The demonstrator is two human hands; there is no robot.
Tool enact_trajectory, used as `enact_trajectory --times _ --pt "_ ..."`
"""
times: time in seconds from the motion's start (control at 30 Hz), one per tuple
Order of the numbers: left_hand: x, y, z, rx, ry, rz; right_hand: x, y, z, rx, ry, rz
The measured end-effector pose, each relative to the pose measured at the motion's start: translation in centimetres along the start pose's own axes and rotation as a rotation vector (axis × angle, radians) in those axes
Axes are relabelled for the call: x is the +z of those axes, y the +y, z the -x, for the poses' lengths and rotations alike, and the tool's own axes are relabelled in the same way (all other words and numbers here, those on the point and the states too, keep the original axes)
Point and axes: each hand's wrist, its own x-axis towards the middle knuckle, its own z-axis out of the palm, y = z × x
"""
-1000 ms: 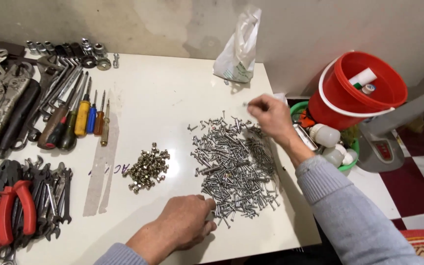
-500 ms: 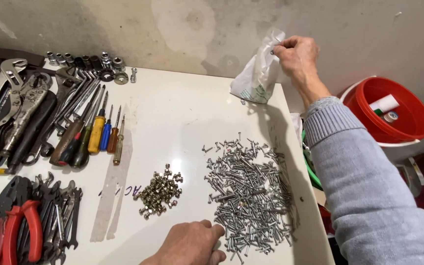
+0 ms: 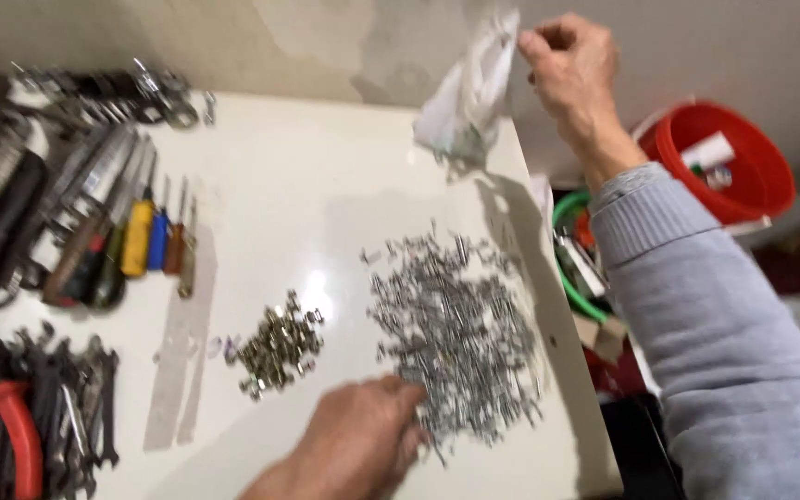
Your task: A person is manually sorting through a large pile of screws on a white board, picking out specific ones and creating a separate pile.
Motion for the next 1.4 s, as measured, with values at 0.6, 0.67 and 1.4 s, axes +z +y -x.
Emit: enact_trajectory --times 0.6,0.67,1.4 --pt "0.5 0.3 -0.3 -0.248 -0.05 -0.273 -8.1 -2.3 25.8 0.439 -0.942 0.298" --pt "0.5 0.5 -0.3 -0.231 -0.008 -0.29 -7.3 -1.1 26.8 0.36 -0.851 0.288" --pt "3.3 0.5 -2.6 -0.151 0.105 -0.321 -7.9 -8.4 28.3 0.307 -0.923 0.125"
